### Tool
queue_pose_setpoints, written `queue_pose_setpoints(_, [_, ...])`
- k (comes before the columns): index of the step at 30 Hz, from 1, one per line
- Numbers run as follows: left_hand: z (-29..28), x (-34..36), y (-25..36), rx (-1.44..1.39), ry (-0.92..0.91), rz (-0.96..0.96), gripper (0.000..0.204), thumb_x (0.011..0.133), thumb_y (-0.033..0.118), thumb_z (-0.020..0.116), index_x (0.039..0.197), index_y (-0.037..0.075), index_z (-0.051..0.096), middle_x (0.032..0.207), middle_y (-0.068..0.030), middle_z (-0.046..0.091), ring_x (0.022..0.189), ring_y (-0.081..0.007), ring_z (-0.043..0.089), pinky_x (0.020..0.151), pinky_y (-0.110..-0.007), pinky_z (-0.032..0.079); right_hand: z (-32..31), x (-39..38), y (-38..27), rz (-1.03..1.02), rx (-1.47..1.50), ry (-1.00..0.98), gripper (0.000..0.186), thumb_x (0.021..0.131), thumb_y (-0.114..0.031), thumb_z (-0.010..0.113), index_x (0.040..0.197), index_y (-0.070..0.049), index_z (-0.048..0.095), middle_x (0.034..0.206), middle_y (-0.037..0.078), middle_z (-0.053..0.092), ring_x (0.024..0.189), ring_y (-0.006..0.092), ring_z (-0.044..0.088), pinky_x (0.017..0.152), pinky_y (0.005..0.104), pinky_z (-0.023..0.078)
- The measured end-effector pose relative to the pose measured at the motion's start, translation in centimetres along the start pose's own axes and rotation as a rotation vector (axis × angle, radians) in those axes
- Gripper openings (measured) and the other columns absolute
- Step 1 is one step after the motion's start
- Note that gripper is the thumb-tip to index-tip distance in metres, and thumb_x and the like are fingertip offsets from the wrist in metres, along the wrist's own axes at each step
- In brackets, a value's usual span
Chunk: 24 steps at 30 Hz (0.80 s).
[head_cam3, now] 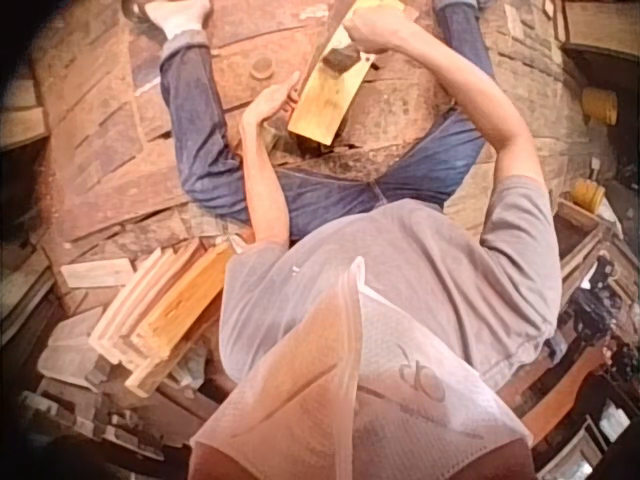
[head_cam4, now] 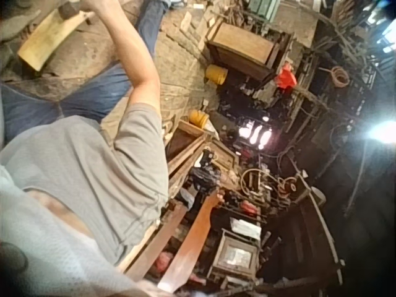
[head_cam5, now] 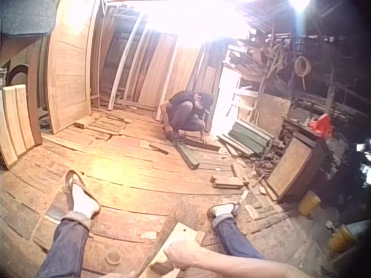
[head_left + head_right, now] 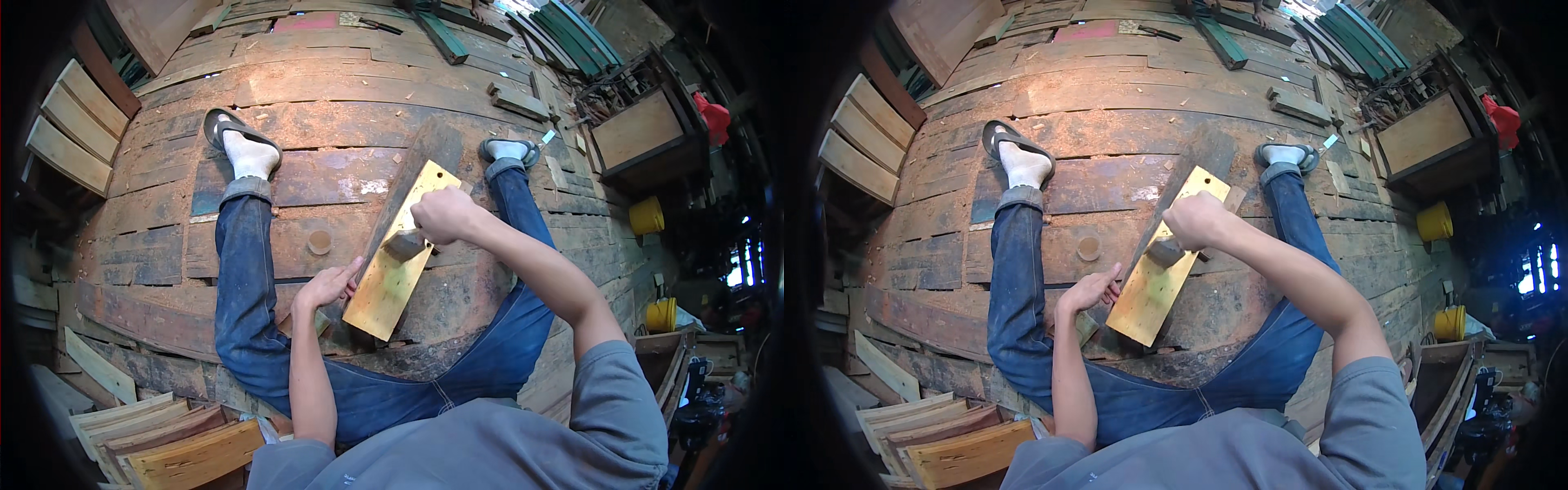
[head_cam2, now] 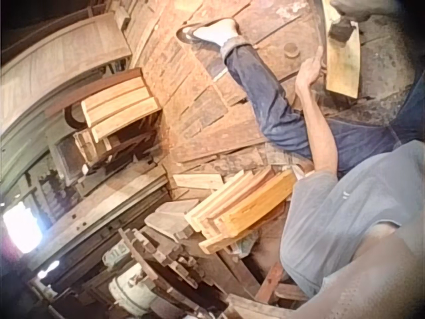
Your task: Apply varnish or a similar finish to a wooden board using a brush.
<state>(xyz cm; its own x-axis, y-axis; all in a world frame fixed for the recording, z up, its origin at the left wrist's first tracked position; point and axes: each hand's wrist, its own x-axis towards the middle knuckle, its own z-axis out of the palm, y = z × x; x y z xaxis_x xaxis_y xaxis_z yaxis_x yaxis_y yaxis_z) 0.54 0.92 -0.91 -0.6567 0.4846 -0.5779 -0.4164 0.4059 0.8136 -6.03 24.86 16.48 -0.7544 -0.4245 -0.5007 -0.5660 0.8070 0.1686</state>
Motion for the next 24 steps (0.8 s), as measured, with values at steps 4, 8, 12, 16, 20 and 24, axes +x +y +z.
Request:
queue_pose_setpoints(4, [0.0, -0.2, 0.2, 0.006, 0.008, -0.021, 0.086, 0.09, 0.074, 0.04, 0.093, -0.008, 0.066, 0.084, -0.0137, 0.067, 0.076, -0.0195, 0.064, 0.072, -0.031, 0.051, -1.0, 3.1, 3.3, 0.176, 0.036, -0.119, 0.024, 0.073, -0.02, 0.071, 0.094, -0.007, 0.072, 0.098, 0.013, 0.072, 0.094, 0.0275, 0.07, 0.079, 0.042, 0.055])
queue_pose_setpoints(8, [-0.1, -0.2, 0.1, 0.005, -0.012, -0.01, 0.086, 0.09, 0.074, 0.04, 0.093, -0.008, 0.066, 0.085, -0.0142, 0.067, 0.077, -0.0203, 0.064, 0.072, -0.031, 0.052, -0.6, 4.9, 8.7, 0.369, -0.069, 0.023, 0.024, 0.073, -0.021, 0.073, 0.096, -0.011, 0.073, 0.101, 0.012, 0.072, 0.096, 0.0249, 0.07, 0.079, 0.0387, 0.052])
queue_pose_setpoints(12, [-0.1, 0.0, -0.1, 0.023, -0.002, -0.008, 0.087, 0.089, 0.074, 0.04, 0.092, -0.008, 0.067, 0.085, -0.0148, 0.068, 0.077, -0.0209, 0.065, 0.072, -0.031, 0.052, 0.5, 5.2, 11.6, 0.38, -0.158, 0.233, 0.013, 0.081, -0.015, 0.063, 0.087, -0.01, 0.074, 0.087, 0.013, 0.072, 0.085, 0.0275, 0.071, 0.069, 0.0389, 0.053])
queue_pose_setpoints(16, [0.0, 0.0, -0.3, 0.042, 0.022, 0.009, 0.087, 0.089, 0.075, 0.04, 0.092, -0.008, 0.068, 0.085, -0.0149, 0.068, 0.078, -0.0212, 0.066, 0.072, -0.031, 0.052, 2.0, 4.8, 9.0, 0.31, -0.225, 0.239, 0.017, 0.086, -0.013, 0.058, 0.086, -0.013, 0.074, 0.079, 0.009, 0.071, 0.075, 0.0239, 0.071, 0.063, 0.0375, 0.052])
queue_pose_setpoints(20, [0.0, 0.0, -0.2, 0.048, 0.005, 0.018, 0.086, 0.089, 0.074, 0.04, 0.094, -0.008, 0.067, 0.084, -0.0143, 0.068, 0.078, -0.0204, 0.066, 0.071, -0.031, 0.051, 4.5, 1.2, 1.4, 0.193, -0.183, 0.233, 0.016, 0.083, -0.019, 0.06, 0.076, -0.012, 0.072, 0.08, 0.006, 0.072, 0.076, 0.0216, 0.072, 0.063, 0.0347, 0.053])
queue_pose_setpoints(24, [0.2, -0.2, 0.3, 0.032, 0.005, 0.004, 0.085, 0.09, 0.074, 0.04, 0.095, -0.007, 0.067, 0.084, -0.0135, 0.068, 0.078, -0.0194, 0.065, 0.07, -0.03, 0.051, 4.0, -3.7, -2.6, 0.088, -0.045, 0.105, 0.014, 0.081, -0.016, 0.06, 0.077, -0.009, 0.071, 0.078, 0.011, 0.071, 0.075, 0.0262, 0.071, 0.065, 0.038, 0.054])
